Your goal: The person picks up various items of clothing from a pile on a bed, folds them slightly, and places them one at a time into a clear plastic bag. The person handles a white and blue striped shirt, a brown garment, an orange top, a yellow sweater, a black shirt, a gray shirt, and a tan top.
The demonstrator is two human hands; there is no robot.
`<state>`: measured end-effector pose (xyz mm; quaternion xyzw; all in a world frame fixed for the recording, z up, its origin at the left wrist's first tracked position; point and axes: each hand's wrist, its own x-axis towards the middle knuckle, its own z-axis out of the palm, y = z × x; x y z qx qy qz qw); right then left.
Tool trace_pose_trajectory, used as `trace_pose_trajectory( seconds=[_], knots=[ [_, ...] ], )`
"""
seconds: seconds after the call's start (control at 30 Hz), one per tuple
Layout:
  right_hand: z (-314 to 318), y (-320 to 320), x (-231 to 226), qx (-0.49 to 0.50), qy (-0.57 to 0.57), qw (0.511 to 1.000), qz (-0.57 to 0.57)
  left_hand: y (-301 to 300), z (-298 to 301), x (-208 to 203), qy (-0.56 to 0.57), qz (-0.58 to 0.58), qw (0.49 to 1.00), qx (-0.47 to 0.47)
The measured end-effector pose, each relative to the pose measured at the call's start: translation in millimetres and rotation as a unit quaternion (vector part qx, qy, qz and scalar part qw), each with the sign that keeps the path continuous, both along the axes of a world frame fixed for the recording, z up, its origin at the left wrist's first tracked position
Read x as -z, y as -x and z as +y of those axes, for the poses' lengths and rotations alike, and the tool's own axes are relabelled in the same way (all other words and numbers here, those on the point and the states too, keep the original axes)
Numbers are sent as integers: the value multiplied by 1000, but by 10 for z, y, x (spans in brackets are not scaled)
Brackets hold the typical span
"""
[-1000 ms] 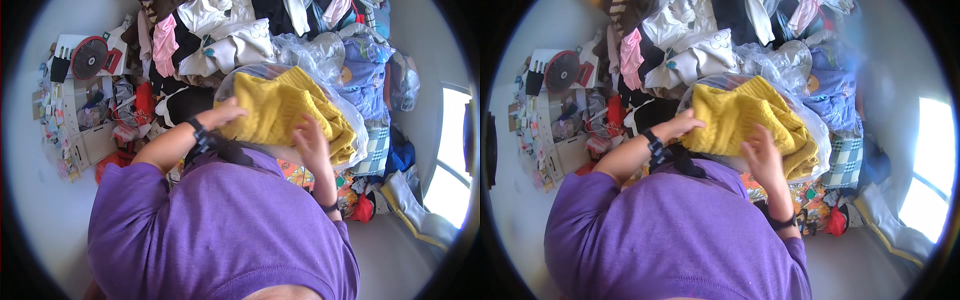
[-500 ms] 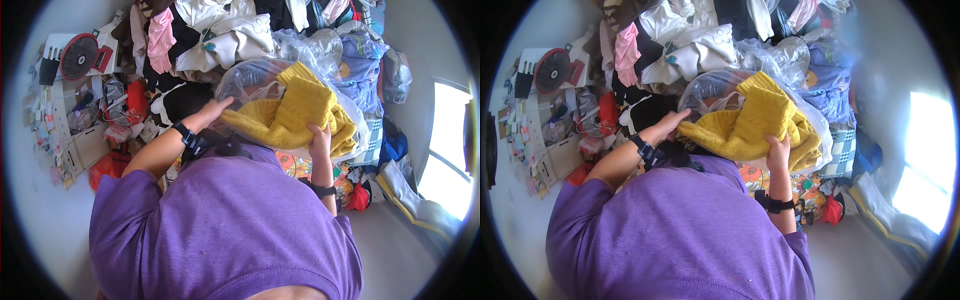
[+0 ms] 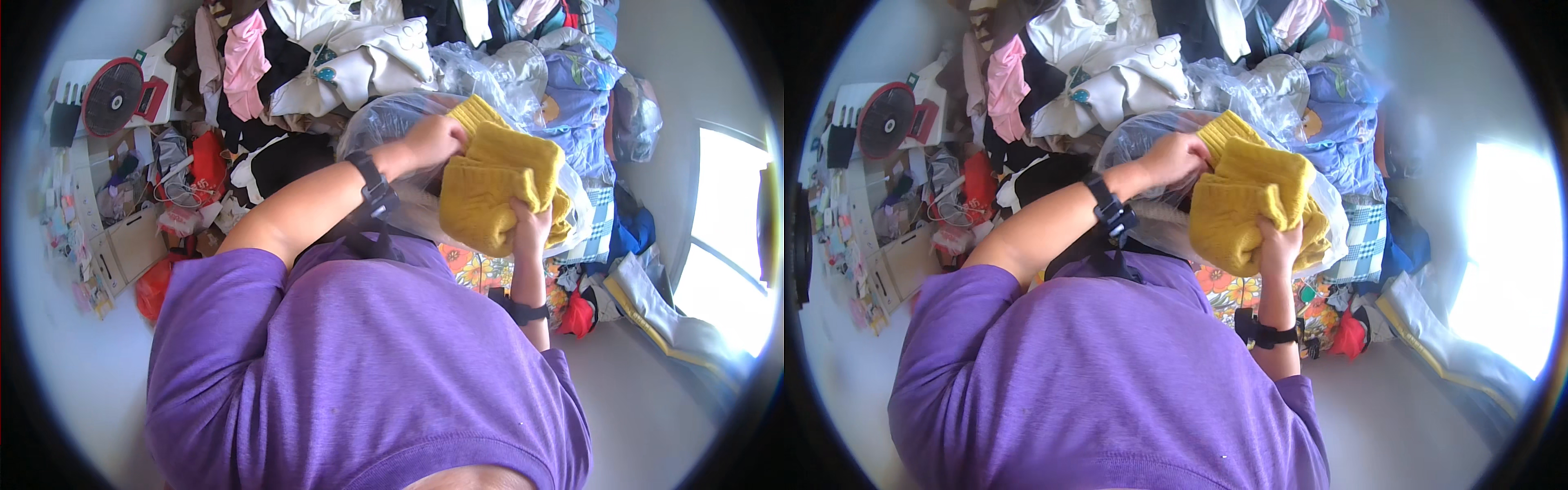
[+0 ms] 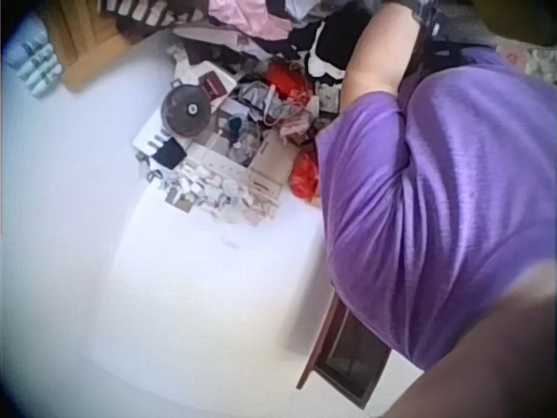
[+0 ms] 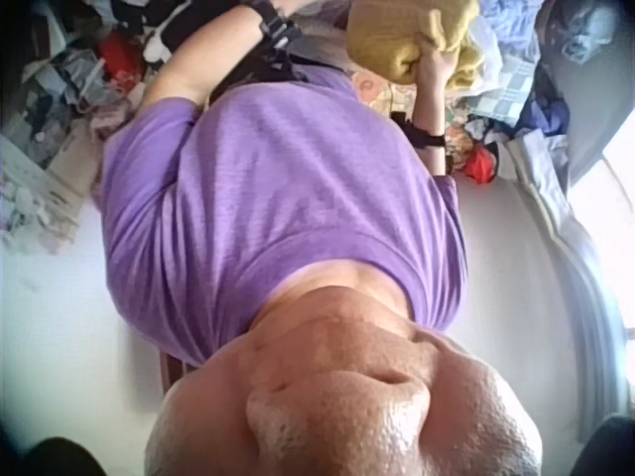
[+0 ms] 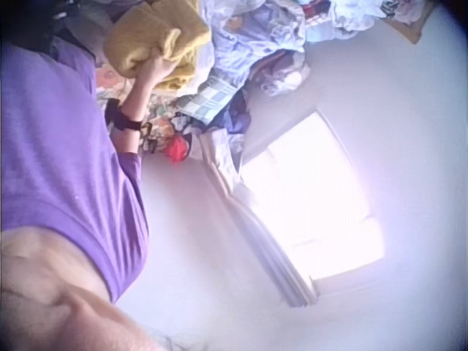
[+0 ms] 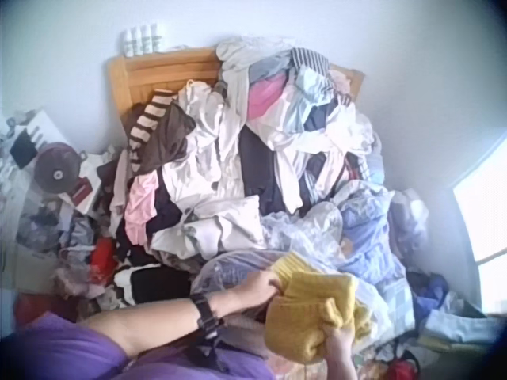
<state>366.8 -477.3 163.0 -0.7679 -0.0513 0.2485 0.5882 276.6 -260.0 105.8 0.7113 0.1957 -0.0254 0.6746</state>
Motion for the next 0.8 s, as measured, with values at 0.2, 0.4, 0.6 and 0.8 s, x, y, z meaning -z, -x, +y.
trace_pose_trajectory(
  seconds=[0.2, 0.4, 0.6, 0.8],
  knots=[
    [-233, -59, -212, 42, -41, 996, 62, 154, -143, 555, -342, 122, 930, 51],
    [-408, -87, -282, 24, -30, 995, 90, 1003, 466, -599, -340, -218, 915, 7],
    [-33, -21, -239, -213, 84, 969, 93, 1951, 537, -939, -261, -17, 965, 29],
    [1028, 626, 291, -610, 250, 748, -73, 1653, 209, -782, 33, -152, 979, -134]
  ],
)
